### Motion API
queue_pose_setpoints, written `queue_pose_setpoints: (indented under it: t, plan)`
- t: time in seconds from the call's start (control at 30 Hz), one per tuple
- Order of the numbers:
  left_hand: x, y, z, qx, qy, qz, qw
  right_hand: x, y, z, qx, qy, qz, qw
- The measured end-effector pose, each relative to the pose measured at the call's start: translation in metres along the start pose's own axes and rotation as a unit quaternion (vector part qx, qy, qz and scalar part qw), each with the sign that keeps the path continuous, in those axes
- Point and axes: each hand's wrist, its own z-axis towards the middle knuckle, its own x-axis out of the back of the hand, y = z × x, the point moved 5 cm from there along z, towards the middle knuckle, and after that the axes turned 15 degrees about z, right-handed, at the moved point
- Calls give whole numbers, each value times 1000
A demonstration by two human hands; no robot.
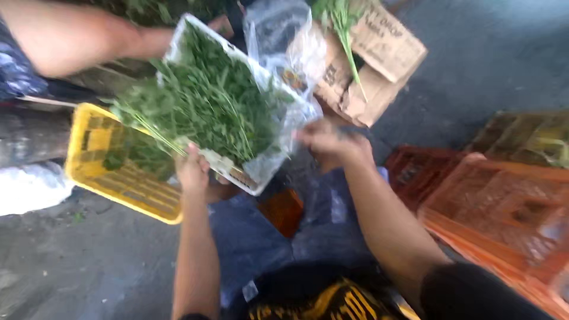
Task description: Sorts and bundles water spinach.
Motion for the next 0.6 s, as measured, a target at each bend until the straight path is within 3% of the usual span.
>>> queue_pose_setpoints:
  t: [0.1,0.23,0.33,0.5,0.6]
  plan:
    - [-3,0,-10,27,26,-17,999,-56,11,4,-41,-89,-214,972]
    - [-3,10,-20,45,7,-65,997,-89,0,27,-21,-78,-377,923]
    - [0,8,-41,47,-28,-99,994,-102,-22,20,27,-69,-370,926]
    - [-1,-10,-82,17,-38,-160,986,-129,-132,-12,189,57,-289,937]
    - [-8,-16,-112,13,-34,-150,988,-151,-151,-31,178,42,-280,942]
